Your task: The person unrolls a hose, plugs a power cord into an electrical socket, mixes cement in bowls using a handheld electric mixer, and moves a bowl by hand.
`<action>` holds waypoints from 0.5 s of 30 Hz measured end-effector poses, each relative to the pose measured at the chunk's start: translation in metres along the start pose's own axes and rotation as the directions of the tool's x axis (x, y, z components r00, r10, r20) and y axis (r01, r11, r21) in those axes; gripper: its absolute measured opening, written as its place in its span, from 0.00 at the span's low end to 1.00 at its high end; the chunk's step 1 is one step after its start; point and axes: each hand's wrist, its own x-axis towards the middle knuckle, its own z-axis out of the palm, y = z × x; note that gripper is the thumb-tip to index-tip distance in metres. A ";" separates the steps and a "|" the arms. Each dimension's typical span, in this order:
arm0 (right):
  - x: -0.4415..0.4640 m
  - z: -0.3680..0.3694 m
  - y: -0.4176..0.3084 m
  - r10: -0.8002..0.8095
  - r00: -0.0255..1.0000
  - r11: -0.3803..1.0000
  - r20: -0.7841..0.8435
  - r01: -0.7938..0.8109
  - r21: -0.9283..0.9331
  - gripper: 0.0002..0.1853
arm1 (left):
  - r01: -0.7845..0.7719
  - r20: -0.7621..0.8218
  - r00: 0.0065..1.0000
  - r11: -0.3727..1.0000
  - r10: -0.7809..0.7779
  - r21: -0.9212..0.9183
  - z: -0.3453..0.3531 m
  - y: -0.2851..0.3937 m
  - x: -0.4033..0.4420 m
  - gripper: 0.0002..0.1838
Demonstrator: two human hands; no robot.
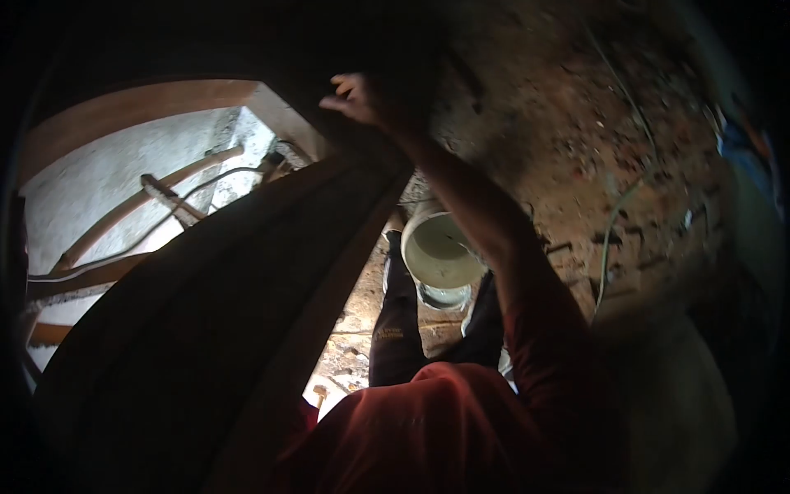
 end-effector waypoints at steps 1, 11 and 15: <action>-0.018 -0.032 0.016 0.019 1.000 1.000 -0.018 -0.019 -0.015 0.27 | -0.004 -0.012 1.000 1.000 0.004 -0.007 0.003 0.006 -0.002 0.15; -0.371 -0.310 0.081 0.198 0.830 0.732 -0.522 -0.479 -0.484 0.26 | 0.035 -0.399 0.914 0.994 -0.076 -0.108 0.018 0.001 -0.263 0.14; -0.415 -0.294 0.095 0.101 0.886 0.743 -0.452 -0.369 -0.558 0.32 | 0.227 -0.672 0.628 0.919 -0.392 -0.324 0.014 -0.059 -0.463 0.21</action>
